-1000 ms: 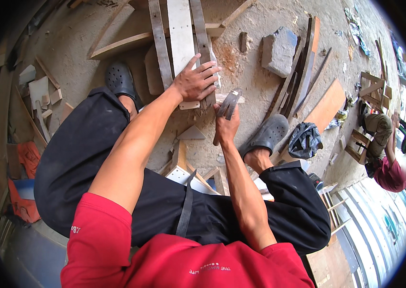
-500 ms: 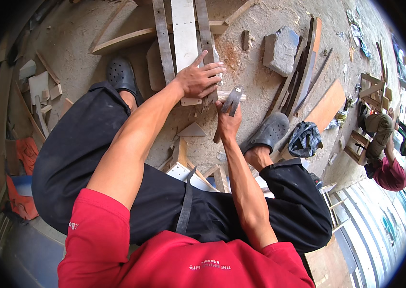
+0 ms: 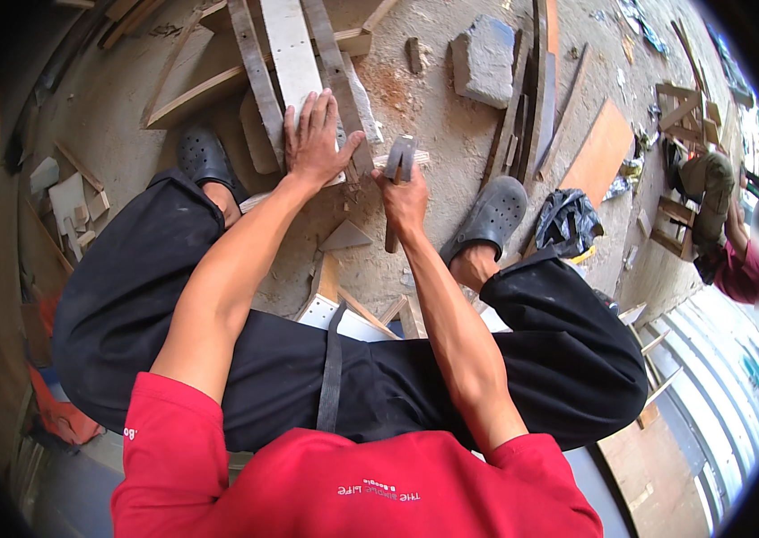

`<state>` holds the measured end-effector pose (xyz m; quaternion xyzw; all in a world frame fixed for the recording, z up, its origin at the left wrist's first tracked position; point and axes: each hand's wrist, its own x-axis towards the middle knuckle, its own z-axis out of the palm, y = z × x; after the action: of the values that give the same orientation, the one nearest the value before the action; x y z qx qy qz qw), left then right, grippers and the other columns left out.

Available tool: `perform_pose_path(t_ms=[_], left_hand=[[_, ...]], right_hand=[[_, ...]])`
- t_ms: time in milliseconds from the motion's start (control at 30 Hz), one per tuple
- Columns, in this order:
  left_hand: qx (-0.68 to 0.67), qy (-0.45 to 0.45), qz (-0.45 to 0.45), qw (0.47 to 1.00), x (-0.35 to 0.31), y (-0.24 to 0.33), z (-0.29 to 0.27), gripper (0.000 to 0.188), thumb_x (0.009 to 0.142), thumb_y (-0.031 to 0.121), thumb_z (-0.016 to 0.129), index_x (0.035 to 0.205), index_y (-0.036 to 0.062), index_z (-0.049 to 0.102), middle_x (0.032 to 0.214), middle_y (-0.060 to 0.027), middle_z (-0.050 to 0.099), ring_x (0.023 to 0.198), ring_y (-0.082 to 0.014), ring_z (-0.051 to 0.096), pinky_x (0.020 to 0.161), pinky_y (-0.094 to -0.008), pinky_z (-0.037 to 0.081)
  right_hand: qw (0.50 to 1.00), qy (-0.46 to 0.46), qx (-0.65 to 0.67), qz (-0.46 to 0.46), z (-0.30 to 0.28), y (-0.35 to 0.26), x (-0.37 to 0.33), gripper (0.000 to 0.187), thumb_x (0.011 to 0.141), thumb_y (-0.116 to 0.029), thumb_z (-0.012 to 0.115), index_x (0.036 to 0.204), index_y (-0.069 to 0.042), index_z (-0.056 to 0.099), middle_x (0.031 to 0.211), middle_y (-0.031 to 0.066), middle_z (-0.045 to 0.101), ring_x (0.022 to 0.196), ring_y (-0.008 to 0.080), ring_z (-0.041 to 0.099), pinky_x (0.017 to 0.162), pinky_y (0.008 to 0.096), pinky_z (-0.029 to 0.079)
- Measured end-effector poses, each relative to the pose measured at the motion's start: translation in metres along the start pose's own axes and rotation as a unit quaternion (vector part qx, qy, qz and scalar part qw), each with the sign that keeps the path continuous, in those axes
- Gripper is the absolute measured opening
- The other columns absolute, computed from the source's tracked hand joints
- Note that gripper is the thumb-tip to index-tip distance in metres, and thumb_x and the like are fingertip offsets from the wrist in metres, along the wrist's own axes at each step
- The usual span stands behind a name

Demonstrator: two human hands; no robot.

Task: The person sits on the floor and assembles a wooden frame by placing a white plank onto a structure. They use a hammer to drive nails into the wood to secure the plank in place.

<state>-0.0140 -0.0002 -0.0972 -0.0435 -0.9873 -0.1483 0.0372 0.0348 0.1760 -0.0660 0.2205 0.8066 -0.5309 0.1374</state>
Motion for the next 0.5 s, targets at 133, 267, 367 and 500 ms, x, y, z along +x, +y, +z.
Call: perform_pose_path(t_ms=[133,267,367,500], left_hand=[[0.028,-0.009,0.017,0.999,0.000,-0.001,0.000,0.082,0.093,0.062,0.044,0.148,0.0016,0.034,0.156,-0.0097,0.028,0.147,-0.0275,0.017,0.118,-0.0519,0.005],[0.061,-0.043,-0.005,0.997,0.001,0.004,-0.002,0.080,0.094,0.063,0.042,0.151,0.0081,0.032,0.158,-0.0070,0.024,0.148,-0.0273,0.014,0.118,-0.0530,0.001],[-0.022,0.040,0.019,0.999,0.001,0.008,0.000,0.066,0.096,0.056,0.043,0.152,0.0202,0.033,0.158,-0.0061,0.026,0.148,-0.0265,0.015,0.118,-0.0546,0.003],[0.044,-0.037,0.162,0.985,0.005,0.004,-0.008,0.048,0.098,0.041,0.048,0.144,0.0319,0.044,0.157,-0.0048,0.028,0.147,-0.0259,0.019,0.117,-0.0564,0.007]], right_hand=[[1.000,0.007,0.014,-0.016,-0.002,-0.009,-0.005,0.032,0.077,-0.019,0.081,0.099,-0.006,0.063,0.084,0.0055,0.068,0.076,0.0167,0.062,0.072,0.0338,0.049],[0.999,0.014,0.040,-0.005,-0.002,-0.014,-0.009,0.035,0.076,-0.020,0.081,0.103,-0.006,0.064,0.088,0.0090,0.071,0.079,0.0205,0.065,0.073,0.0363,0.050],[1.000,0.021,0.018,-0.008,-0.002,-0.010,-0.007,0.037,0.076,-0.022,0.081,0.104,-0.007,0.064,0.088,0.0098,0.071,0.080,0.0218,0.066,0.074,0.0370,0.051],[1.000,0.002,0.002,-0.003,-0.004,-0.007,-0.004,0.037,0.076,-0.022,0.081,0.104,-0.006,0.064,0.088,0.0101,0.071,0.080,0.0226,0.066,0.074,0.0369,0.051]])
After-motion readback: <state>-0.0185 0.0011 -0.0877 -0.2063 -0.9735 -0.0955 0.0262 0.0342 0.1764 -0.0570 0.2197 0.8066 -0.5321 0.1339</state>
